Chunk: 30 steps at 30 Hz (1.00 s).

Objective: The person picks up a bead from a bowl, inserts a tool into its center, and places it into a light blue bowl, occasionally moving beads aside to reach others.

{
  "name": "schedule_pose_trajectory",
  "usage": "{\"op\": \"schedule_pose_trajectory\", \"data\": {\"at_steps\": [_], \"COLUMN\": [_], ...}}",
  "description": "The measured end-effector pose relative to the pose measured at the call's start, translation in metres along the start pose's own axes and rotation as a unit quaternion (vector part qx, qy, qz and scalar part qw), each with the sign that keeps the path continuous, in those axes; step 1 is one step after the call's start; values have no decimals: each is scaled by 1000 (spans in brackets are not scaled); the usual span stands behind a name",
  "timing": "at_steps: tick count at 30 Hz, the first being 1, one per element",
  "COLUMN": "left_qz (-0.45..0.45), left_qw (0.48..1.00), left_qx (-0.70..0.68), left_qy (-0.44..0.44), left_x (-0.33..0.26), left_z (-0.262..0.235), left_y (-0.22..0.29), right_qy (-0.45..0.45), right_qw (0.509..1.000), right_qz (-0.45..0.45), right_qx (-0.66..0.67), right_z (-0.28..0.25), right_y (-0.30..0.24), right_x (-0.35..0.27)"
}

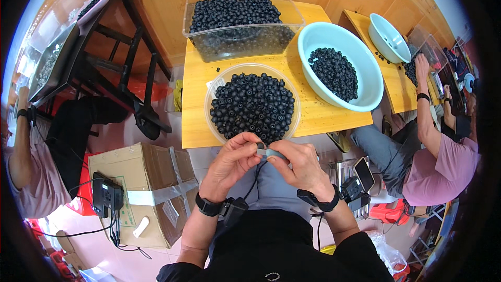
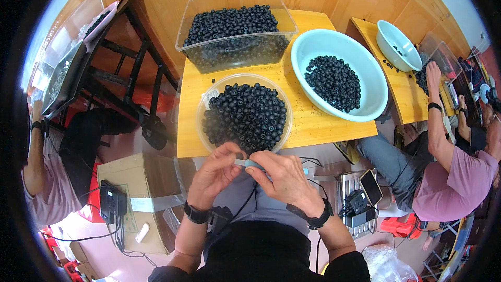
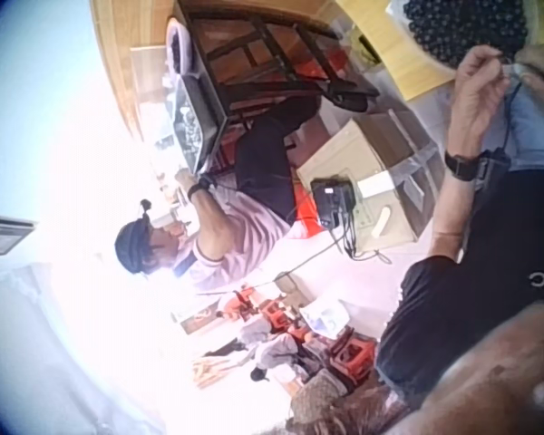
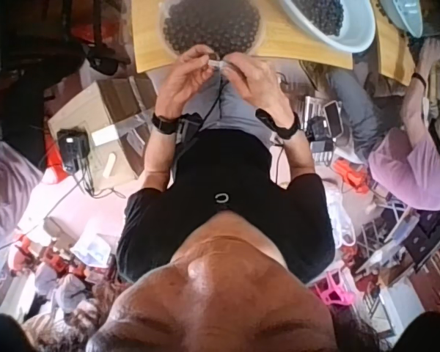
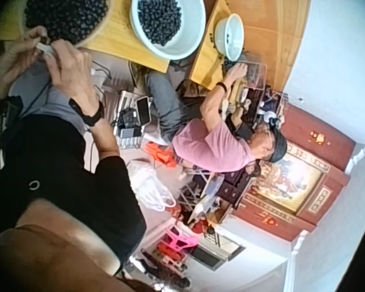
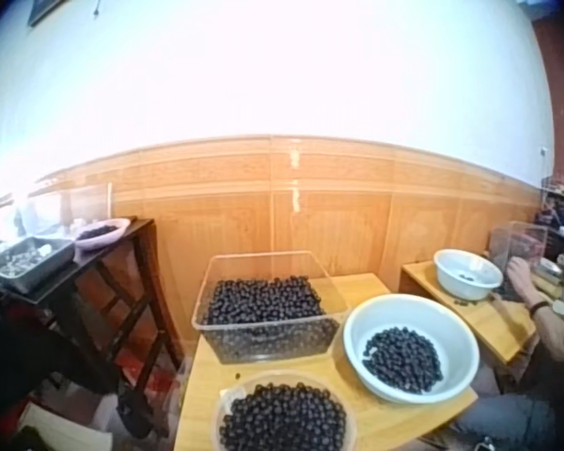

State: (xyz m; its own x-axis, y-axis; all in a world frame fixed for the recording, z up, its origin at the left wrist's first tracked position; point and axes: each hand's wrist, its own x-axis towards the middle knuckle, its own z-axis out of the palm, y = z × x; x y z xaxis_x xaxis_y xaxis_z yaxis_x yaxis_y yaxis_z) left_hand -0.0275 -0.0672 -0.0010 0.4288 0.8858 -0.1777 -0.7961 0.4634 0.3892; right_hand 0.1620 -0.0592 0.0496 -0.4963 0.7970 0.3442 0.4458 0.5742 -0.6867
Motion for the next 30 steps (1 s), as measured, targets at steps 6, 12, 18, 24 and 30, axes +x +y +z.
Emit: {"op": "schedule_pose_trajectory", "data": {"at_steps": [6,12,18,24,30], "left_qz": [-11,-56,-26,-20,-9], "left_qw": [1000,996,999,1000,1000], "left_qx": [2,8,36,5,-15], "left_qy": [1,-62,-17,12,24], "left_x": [-2,-11,-8,-7,-9], "left_z": [-4,0,-5,-9,-10], "left_y": [0,-2,-5,-9,-9], "right_qy": [-8,56,37,2,-13], "right_qw": [1000,995,992,985,994], "right_qz": [16,79,71,103,69], "right_qx": [1,-33,93,136,85], "right_z": [3,4,1,2,10], "right_y": [1,29,7,-5,3], "right_x": [-1,-1,-6,-2,-9]}}
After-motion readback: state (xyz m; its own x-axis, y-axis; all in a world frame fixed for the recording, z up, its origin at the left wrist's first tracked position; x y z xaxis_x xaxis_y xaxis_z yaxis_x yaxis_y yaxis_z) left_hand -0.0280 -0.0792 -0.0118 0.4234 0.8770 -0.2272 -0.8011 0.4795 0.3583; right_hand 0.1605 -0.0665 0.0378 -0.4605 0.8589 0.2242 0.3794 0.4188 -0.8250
